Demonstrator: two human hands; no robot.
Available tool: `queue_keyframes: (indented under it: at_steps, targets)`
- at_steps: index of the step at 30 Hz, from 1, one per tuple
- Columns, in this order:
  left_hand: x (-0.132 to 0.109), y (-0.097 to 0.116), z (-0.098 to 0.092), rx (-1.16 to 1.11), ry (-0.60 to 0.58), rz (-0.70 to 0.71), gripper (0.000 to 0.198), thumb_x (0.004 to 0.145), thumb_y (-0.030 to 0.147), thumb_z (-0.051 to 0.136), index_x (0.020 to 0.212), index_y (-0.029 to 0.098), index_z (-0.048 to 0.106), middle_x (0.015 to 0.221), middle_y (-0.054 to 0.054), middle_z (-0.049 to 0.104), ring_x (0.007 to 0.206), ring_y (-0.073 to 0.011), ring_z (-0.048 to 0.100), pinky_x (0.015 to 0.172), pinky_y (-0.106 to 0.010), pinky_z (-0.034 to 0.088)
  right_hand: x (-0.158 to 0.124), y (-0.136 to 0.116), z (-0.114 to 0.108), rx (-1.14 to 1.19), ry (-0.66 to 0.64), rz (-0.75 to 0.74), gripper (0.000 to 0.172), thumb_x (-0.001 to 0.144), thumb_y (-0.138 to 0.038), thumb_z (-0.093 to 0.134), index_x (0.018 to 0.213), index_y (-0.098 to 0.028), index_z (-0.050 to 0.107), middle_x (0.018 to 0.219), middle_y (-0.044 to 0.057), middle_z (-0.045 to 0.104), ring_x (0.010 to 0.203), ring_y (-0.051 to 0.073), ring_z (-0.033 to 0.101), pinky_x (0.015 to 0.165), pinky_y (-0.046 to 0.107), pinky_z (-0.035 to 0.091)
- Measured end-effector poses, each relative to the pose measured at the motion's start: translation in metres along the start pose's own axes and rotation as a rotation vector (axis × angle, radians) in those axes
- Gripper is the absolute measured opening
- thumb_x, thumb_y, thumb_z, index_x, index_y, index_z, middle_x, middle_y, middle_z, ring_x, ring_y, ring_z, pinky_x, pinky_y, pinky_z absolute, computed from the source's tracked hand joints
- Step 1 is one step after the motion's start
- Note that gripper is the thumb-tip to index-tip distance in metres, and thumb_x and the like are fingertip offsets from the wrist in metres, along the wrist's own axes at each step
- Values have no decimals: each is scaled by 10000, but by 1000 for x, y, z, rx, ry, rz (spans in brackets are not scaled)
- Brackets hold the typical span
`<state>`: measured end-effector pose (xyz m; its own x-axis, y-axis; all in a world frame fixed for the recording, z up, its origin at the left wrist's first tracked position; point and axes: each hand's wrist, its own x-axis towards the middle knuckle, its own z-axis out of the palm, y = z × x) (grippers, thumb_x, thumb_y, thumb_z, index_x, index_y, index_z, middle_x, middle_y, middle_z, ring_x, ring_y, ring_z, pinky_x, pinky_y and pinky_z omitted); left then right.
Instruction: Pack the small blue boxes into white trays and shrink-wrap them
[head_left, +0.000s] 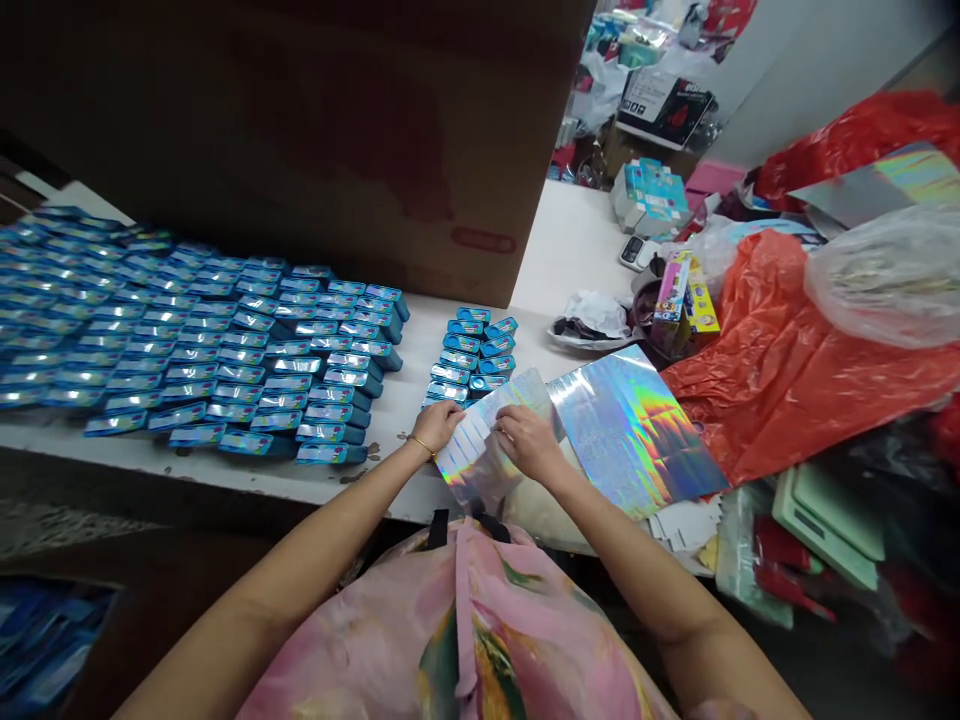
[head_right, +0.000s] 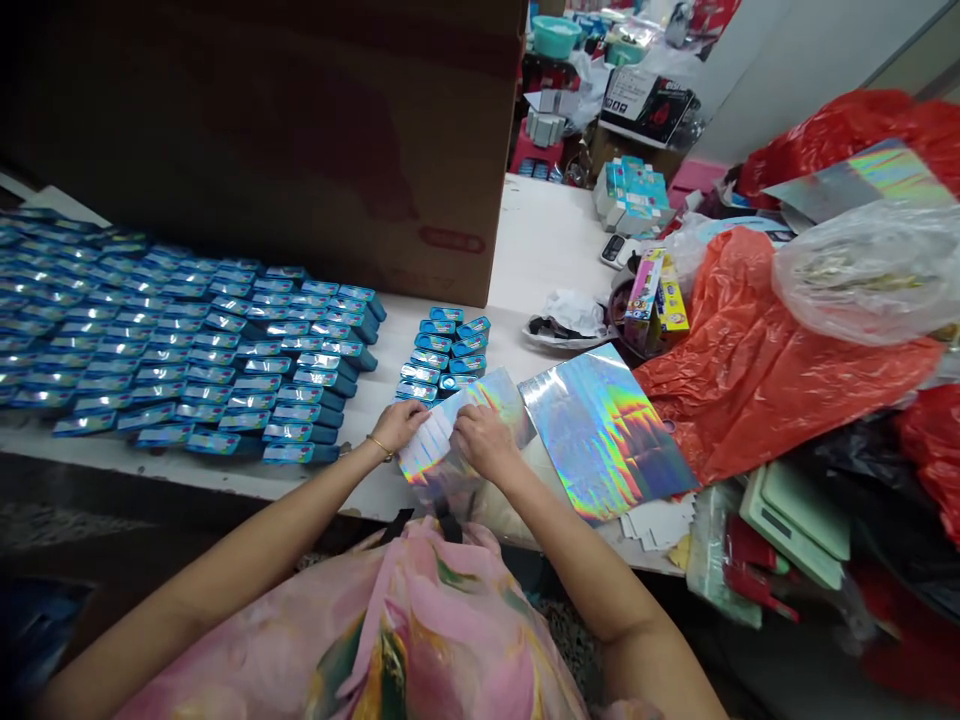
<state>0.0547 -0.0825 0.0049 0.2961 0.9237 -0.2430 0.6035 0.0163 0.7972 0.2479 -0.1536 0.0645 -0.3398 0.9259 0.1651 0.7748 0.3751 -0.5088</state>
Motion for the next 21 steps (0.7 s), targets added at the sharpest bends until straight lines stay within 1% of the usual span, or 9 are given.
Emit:
queue_keyframes:
  at_steps: [3, 5, 7, 9, 10, 12, 15, 17, 21]
  targets:
    - [4, -6, -4, -56, 21, 5, 157, 630, 341, 581, 678, 210, 653, 712, -41, 649, 737, -206, 559, 725, -309, 388, 22, -7, -19, 122, 44, 180, 115, 771, -191, 477, 745, -196, 588, 812, 28, 585, 760, 140, 531, 683, 253, 396]
    - [6, -7, -9, -105, 20, 17, 247, 660, 390, 558, 785, 206, 666, 818, -48, 666, 815, -207, 573, 757, -304, 401, 42, -7, -20, 251, 92, 342, 118, 734, -212, 483, 691, -194, 591, 735, 3, 579, 666, 125, 513, 627, 243, 377]
    - [9, -4, -17, -225, 19, -7, 395, 721, 478, 473, 923, 186, 648, 910, -62, 660, 848, -199, 585, 739, -296, 426, 63, -3, -10, 449, 130, 514, 135, 702, -243, 488, 640, -187, 595, 643, -17, 563, 592, 112, 494, 582, 233, 365]
    - [12, 0, -27, -477, 0, -101, 535, 753, 568, 380, 997, 157, 620, 938, -86, 649, 836, -191, 600, 684, -287, 447, 79, 2, 6, 653, 171, 652, 150, 675, -272, 499, 617, -176, 598, 571, -31, 539, 552, 106, 484, 556, 225, 362]
    - [15, 1, -33, -618, -9, -158, 569, 746, 596, 375, 1004, 149, 615, 932, -93, 644, 823, -187, 605, 658, -279, 450, 85, 5, 15, 732, 195, 707, 154, 663, -286, 509, 618, -171, 602, 549, -35, 530, 542, 106, 484, 548, 222, 363]
    - [22, 1, -41, -808, -5, -244, 545, 685, 592, 495, 967, 143, 621, 875, -83, 641, 769, -166, 606, 618, -257, 443, 93, 9, 33, 828, 234, 792, 166, 635, -313, 538, 625, -164, 610, 532, -38, 524, 534, 107, 486, 538, 221, 364]
    - [38, -8, -49, -798, 72, -257, 470, 540, 436, 704, 882, 122, 627, 672, -23, 613, 595, -109, 557, 547, -225, 408, 103, 13, 56, 869, 285, 834, 210, 612, -359, 576, 648, -160, 632, 561, -29, 554, 559, 117, 498, 551, 226, 375]
    - [53, -17, -50, -774, 119, -250, 464, 502, 372, 733, 868, 110, 620, 594, 8, 579, 533, -87, 516, 521, -217, 388, 111, 15, 69, 826, 336, 833, 230, 608, -383, 593, 640, -161, 640, 591, -15, 579, 589, 127, 505, 570, 233, 383]
    - [91, -35, -53, -744, 185, -230, 461, 494, 299, 729, 895, 112, 602, 571, 31, 563, 536, -86, 512, 555, -223, 399, 132, 21, 92, 616, 427, 870, 263, 657, -412, 556, 651, -168, 654, 657, 17, 620, 660, 161, 528, 609, 254, 391]
